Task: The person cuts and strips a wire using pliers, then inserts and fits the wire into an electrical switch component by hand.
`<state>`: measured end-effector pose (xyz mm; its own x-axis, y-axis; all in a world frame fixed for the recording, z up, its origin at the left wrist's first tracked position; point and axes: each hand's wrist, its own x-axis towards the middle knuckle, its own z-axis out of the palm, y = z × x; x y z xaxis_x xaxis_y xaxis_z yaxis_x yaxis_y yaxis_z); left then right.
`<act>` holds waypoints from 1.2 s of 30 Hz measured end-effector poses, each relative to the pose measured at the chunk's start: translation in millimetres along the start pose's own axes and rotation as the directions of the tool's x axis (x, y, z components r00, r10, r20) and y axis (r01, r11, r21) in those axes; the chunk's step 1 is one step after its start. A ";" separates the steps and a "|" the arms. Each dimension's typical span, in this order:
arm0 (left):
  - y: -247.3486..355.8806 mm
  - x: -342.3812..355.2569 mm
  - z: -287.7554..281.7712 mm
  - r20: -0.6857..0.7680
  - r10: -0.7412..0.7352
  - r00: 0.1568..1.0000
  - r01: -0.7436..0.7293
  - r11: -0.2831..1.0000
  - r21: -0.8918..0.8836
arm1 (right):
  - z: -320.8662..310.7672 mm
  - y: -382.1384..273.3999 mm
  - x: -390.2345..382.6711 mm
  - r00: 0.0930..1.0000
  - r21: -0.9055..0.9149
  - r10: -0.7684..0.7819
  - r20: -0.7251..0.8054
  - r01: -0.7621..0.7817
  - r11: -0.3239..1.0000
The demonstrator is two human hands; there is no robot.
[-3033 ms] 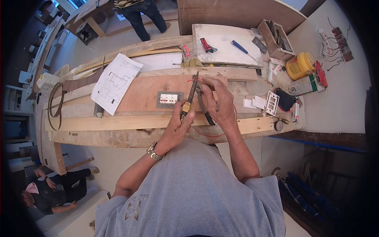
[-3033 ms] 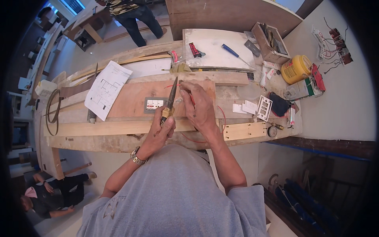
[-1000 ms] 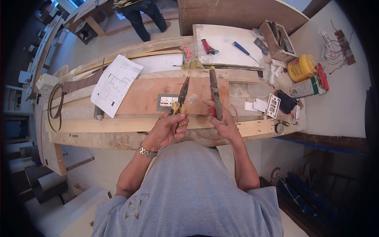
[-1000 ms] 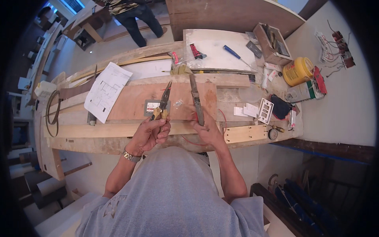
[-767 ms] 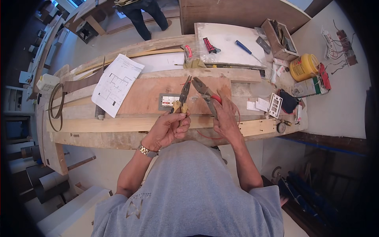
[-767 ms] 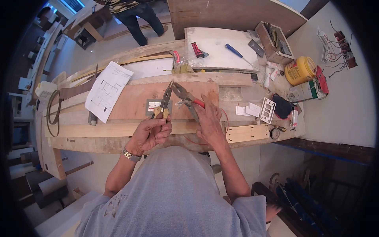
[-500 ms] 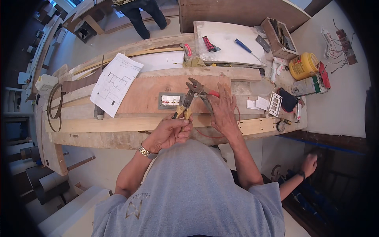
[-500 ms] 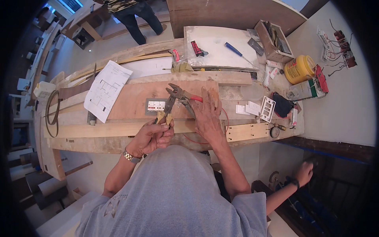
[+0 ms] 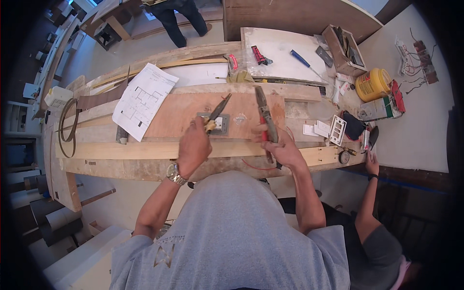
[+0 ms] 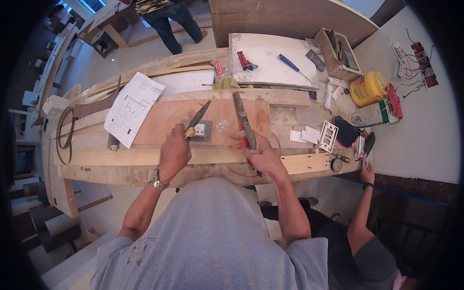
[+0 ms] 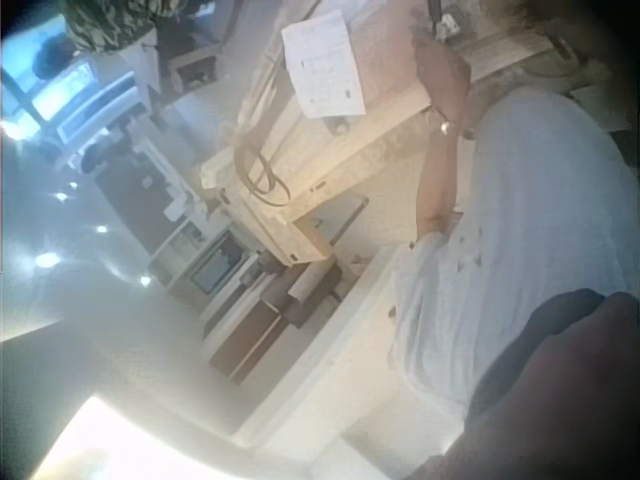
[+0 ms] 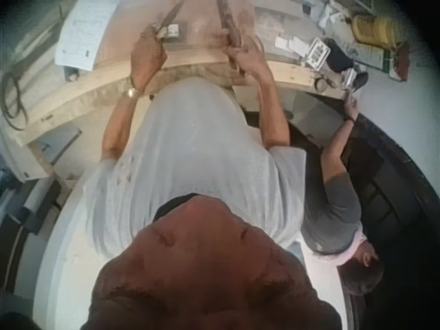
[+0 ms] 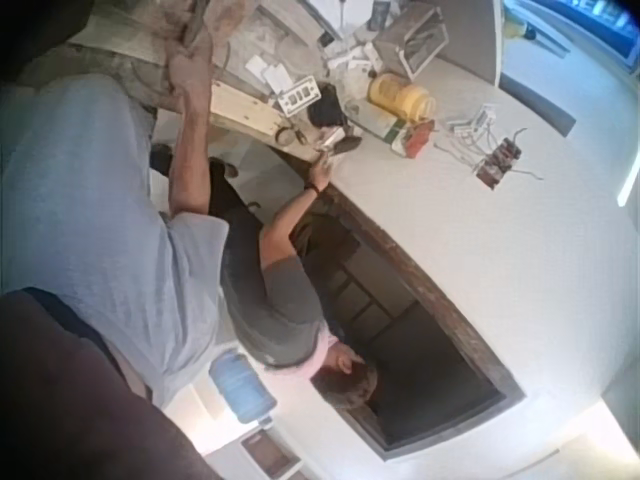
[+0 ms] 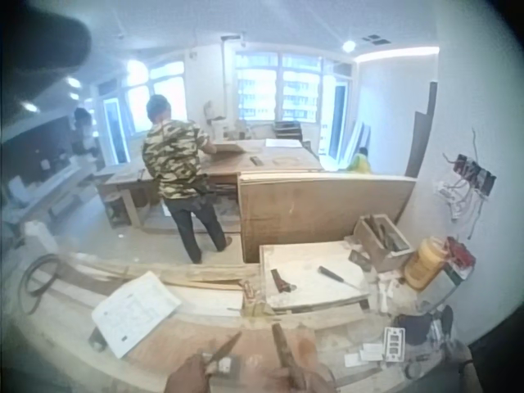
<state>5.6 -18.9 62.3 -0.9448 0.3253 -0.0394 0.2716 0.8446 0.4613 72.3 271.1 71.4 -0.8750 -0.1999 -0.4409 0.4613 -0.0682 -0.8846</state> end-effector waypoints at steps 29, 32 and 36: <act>54.0 -30.1 -31.2 0.661 0.543 0.518 0.759 0.065 -0.648 | 42.1 19.6 18.8 0.412 -0.530 -0.783 -0.465 0.579 0.620; 33.6 -30.2 -33.5 0.701 0.521 0.487 0.767 0.128 -0.628 | 30.9 16.2 18.8 0.409 -0.248 -0.569 -0.714 0.612 0.751; 0.6 -27.4 -31.5 0.714 0.266 0.648 0.652 0.292 -0.700 | 11.9 27.4 -0.6 0.657 0.413 -0.262 -0.707 0.684 0.602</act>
<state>25.9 -40.7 91.5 -0.4088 0.7388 -0.5357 -0.6648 0.1611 0.7295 87.2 257.7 49.2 -0.7994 0.5774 -0.1657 -0.2600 -0.5812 -0.7711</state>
